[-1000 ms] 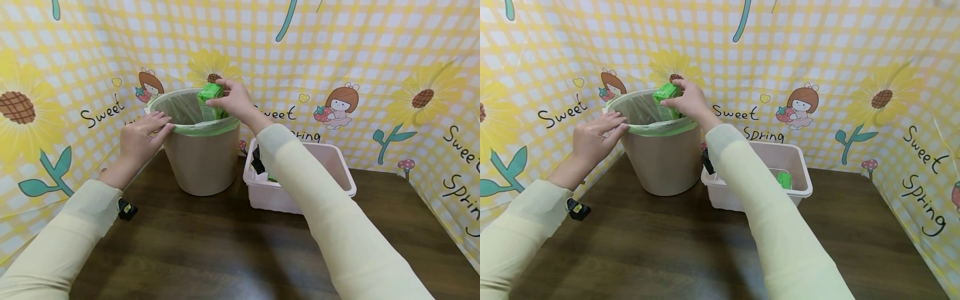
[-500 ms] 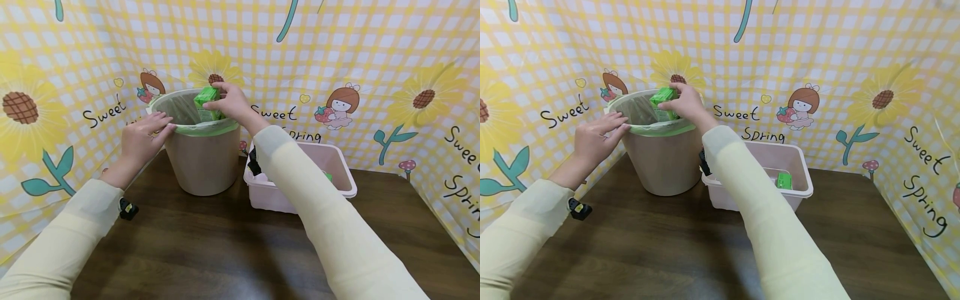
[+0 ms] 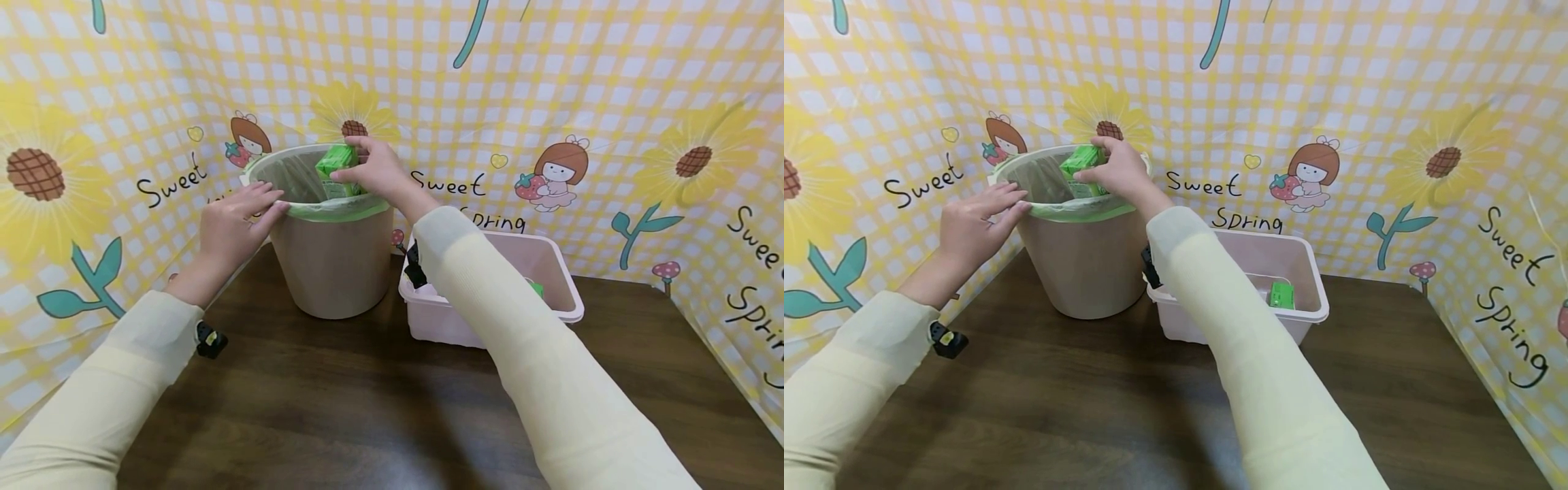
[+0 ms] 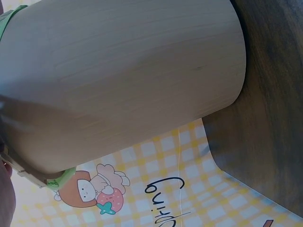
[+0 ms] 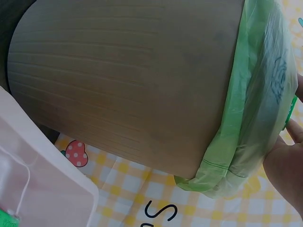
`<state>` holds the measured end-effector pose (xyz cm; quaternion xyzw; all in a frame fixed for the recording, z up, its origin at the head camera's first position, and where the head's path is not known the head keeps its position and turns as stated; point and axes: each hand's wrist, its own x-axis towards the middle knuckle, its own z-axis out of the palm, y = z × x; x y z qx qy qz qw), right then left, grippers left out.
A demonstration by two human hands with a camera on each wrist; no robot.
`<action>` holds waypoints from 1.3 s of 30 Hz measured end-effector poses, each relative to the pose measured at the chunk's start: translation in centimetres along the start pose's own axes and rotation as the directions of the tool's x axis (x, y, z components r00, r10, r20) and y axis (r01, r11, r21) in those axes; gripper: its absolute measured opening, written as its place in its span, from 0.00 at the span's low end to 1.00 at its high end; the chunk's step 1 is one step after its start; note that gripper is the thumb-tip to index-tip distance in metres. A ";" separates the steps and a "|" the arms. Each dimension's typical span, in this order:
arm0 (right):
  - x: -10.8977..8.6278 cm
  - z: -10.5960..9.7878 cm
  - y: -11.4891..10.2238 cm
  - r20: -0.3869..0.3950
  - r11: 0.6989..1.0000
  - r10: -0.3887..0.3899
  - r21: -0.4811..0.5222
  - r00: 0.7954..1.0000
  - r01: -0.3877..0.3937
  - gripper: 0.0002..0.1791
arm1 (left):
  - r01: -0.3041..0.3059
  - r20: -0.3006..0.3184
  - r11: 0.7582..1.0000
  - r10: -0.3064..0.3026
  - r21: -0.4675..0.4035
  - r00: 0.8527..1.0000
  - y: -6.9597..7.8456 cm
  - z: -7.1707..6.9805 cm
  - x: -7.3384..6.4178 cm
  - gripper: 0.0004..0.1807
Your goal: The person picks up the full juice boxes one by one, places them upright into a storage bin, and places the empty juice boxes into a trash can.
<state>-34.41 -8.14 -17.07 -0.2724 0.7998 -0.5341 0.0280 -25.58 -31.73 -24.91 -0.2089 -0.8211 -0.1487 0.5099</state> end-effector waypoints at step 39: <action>-6.8 -7.4 3.9 -0.008 0.991 -0.087 -0.106 0.996 0.086 0.37 | 0.001 0.023 0.999 -0.002 0.045 1.000 -0.2 0.0 0.0 0.18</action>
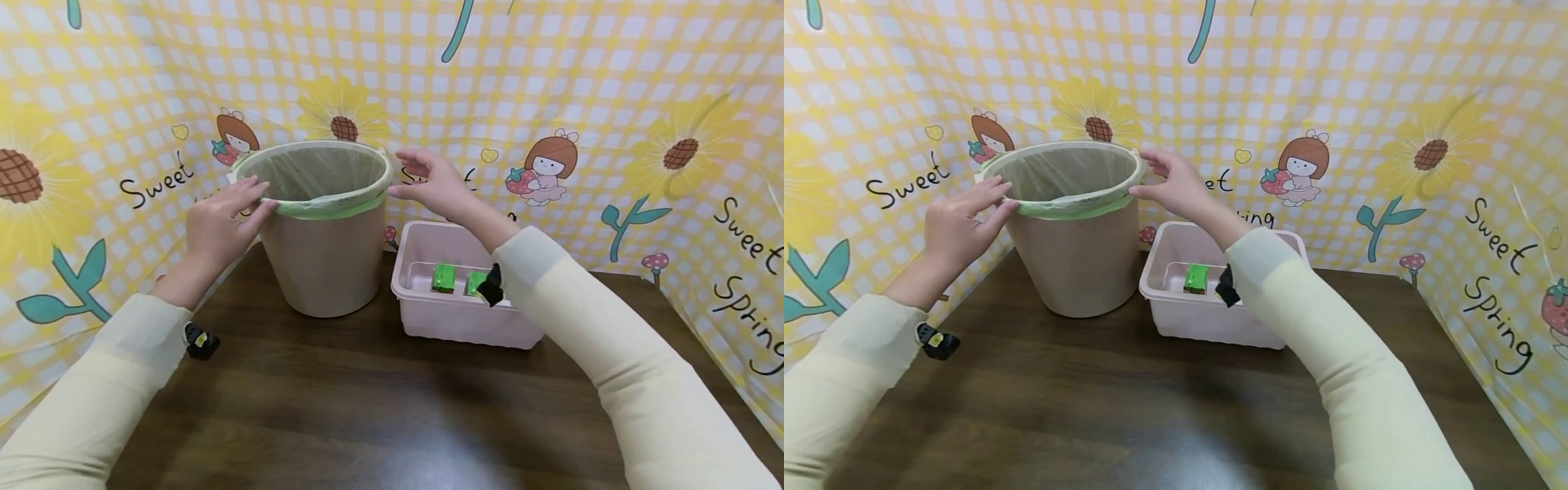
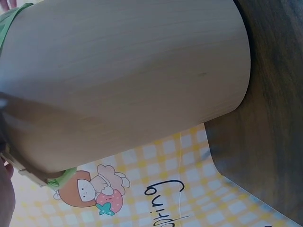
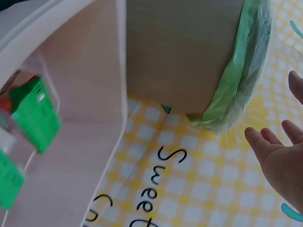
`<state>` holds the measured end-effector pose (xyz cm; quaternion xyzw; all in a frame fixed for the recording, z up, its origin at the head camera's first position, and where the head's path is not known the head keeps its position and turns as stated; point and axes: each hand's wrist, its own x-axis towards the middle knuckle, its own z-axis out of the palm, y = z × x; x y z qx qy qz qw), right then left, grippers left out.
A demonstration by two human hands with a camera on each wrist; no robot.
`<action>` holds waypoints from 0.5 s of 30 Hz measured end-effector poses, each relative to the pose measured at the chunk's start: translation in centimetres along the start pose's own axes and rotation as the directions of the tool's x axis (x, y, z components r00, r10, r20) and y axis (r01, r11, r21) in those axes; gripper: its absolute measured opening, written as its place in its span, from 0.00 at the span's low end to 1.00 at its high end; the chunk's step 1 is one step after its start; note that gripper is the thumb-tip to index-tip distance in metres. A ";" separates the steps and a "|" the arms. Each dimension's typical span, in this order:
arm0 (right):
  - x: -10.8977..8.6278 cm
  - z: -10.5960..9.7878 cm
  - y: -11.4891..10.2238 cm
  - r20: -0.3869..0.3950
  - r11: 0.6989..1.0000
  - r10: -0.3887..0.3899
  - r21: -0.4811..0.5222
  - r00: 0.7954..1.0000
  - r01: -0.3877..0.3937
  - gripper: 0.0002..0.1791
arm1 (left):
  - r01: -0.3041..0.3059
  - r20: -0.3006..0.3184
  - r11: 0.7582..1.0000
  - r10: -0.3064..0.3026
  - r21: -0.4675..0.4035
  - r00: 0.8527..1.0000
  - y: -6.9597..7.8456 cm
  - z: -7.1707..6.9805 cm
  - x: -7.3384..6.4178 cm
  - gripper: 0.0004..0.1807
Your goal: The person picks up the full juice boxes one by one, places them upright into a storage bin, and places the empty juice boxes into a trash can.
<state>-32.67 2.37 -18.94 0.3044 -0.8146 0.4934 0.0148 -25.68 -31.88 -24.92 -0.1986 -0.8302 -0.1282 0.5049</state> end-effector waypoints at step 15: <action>-5.2 -3.7 2.1 0.037 1.000 -0.023 -0.009 0.999 0.023 0.33 | -0.017 0.025 0.998 0.018 -0.060 1.000 1.5 -0.3 1.5 0.26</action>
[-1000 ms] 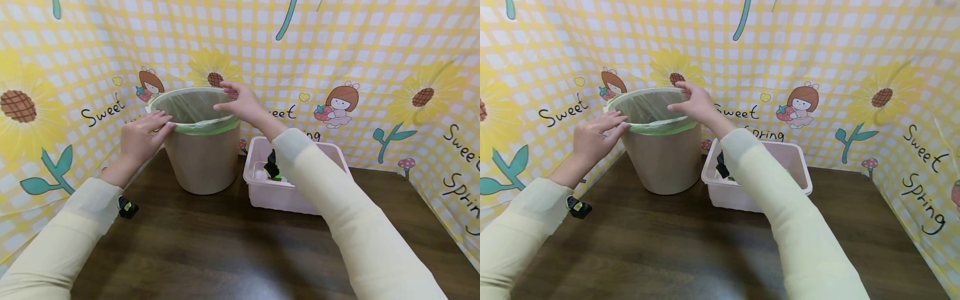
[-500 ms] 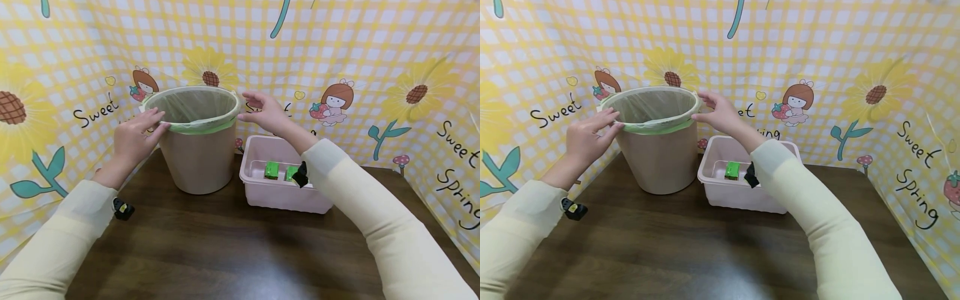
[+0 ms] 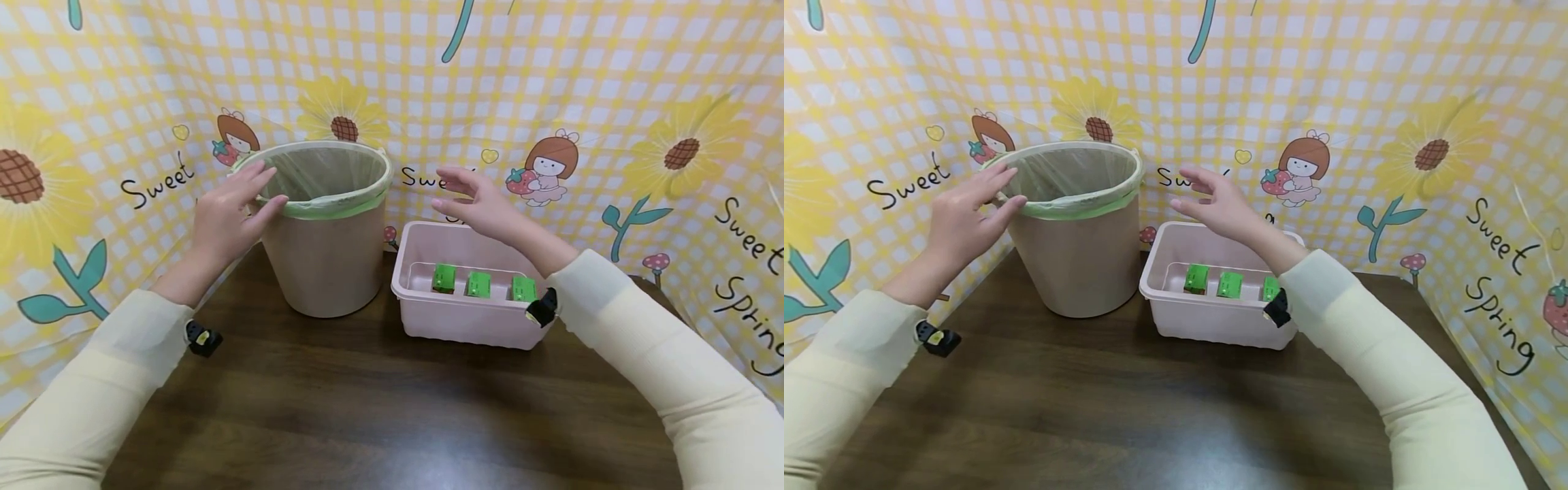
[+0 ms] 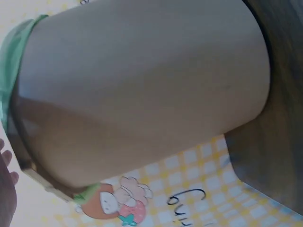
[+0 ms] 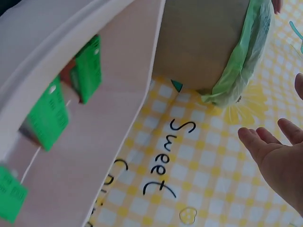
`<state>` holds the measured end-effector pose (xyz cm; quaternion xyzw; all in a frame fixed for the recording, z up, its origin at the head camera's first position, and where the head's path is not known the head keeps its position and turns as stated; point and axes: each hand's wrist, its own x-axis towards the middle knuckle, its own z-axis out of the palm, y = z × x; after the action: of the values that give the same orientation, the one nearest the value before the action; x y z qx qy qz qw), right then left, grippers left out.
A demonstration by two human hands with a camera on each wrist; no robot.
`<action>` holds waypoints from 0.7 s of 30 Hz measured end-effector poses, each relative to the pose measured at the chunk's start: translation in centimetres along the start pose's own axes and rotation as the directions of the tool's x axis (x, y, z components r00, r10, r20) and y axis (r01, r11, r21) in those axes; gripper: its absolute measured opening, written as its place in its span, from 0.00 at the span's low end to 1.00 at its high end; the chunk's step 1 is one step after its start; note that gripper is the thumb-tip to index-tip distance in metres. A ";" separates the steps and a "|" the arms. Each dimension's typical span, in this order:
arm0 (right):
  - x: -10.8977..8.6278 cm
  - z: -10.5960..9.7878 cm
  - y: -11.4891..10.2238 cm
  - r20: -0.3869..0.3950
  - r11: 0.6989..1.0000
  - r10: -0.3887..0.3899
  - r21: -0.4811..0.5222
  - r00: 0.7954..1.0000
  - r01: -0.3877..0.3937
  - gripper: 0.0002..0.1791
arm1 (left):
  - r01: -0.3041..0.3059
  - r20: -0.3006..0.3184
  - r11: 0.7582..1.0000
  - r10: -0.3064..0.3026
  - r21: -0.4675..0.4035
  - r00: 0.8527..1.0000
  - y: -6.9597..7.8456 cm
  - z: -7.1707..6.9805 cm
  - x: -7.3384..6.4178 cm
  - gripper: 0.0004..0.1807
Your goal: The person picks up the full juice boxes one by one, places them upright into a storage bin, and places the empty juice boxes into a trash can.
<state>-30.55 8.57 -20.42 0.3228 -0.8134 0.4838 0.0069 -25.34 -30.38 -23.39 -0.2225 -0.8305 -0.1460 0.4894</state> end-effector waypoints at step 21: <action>-6.1 -3.1 3.1 0.075 0.824 -0.140 -0.545 0.987 0.158 0.38 | -0.115 0.354 0.984 0.156 -0.134 0.922 8.7 3.7 3.3 0.39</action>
<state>-28.33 15.18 -23.14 0.3775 -0.8902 0.2231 0.1237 -25.03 -20.42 -22.11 -0.3292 -0.8799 -0.1138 0.3232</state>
